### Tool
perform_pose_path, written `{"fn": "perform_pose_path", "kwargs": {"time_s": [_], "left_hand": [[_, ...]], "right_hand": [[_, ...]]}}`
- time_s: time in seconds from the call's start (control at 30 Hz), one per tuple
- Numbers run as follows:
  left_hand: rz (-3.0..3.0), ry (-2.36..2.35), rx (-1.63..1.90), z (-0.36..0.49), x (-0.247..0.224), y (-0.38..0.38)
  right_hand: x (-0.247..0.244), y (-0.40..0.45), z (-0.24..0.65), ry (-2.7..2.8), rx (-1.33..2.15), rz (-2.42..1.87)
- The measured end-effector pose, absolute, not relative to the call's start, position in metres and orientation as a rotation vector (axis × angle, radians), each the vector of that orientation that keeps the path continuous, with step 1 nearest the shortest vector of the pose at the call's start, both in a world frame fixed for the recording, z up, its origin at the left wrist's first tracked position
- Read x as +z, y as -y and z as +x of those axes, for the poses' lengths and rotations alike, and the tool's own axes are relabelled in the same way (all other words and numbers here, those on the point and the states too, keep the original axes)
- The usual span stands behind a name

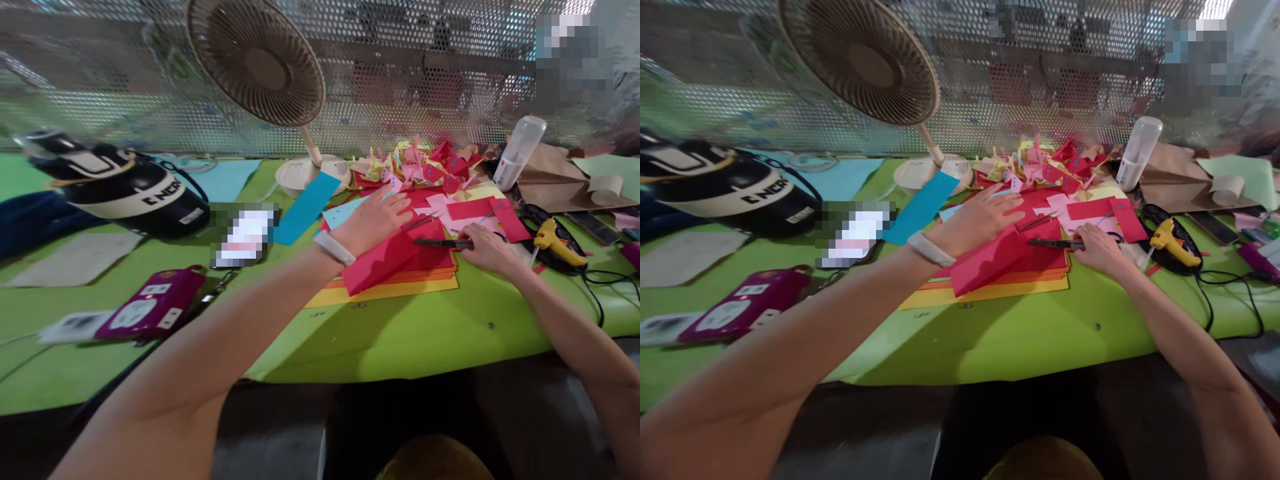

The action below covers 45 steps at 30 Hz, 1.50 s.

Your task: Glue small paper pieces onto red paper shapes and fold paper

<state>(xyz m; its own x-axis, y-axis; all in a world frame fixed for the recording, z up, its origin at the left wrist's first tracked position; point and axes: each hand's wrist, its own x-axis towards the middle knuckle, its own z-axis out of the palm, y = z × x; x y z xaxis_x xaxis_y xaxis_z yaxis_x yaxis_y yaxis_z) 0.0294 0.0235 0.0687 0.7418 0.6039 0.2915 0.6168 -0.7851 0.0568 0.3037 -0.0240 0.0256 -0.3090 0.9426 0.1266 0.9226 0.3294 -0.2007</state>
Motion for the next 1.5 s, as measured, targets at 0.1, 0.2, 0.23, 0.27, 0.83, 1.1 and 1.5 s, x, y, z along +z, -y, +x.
{"fn": "perform_pose_path", "kwargs": {"time_s": [0.1,0.2,0.23,0.27,0.83,1.1,1.5], "left_hand": [[-2.644,1.157,-0.308,0.018,0.06,0.016],[-2.687,1.24,-0.306,0.007,0.032,0.052],[-2.74,1.249,-0.273,0.004,0.022,0.06],[-2.786,1.264,-0.227,0.002,0.014,0.064],[-3.078,1.061,0.005,-0.012,0.006,0.043],[-3.13,1.226,0.038,-0.012,0.009,0.041],[-3.258,1.154,0.044,-0.012,0.024,0.046]], "right_hand": [[0.026,0.021,0.308,2.293,0.09,-1.724],[0.028,0.018,0.31,2.229,0.063,-1.677],[0.028,0.018,0.309,2.216,0.073,-1.652],[0.028,0.018,0.307,2.207,0.089,-1.632],[0.022,0.021,0.3,2.317,0.203,-1.682],[0.021,0.021,0.301,2.319,0.171,-1.639],[0.015,0.015,0.307,2.209,0.095,-1.476]]}}
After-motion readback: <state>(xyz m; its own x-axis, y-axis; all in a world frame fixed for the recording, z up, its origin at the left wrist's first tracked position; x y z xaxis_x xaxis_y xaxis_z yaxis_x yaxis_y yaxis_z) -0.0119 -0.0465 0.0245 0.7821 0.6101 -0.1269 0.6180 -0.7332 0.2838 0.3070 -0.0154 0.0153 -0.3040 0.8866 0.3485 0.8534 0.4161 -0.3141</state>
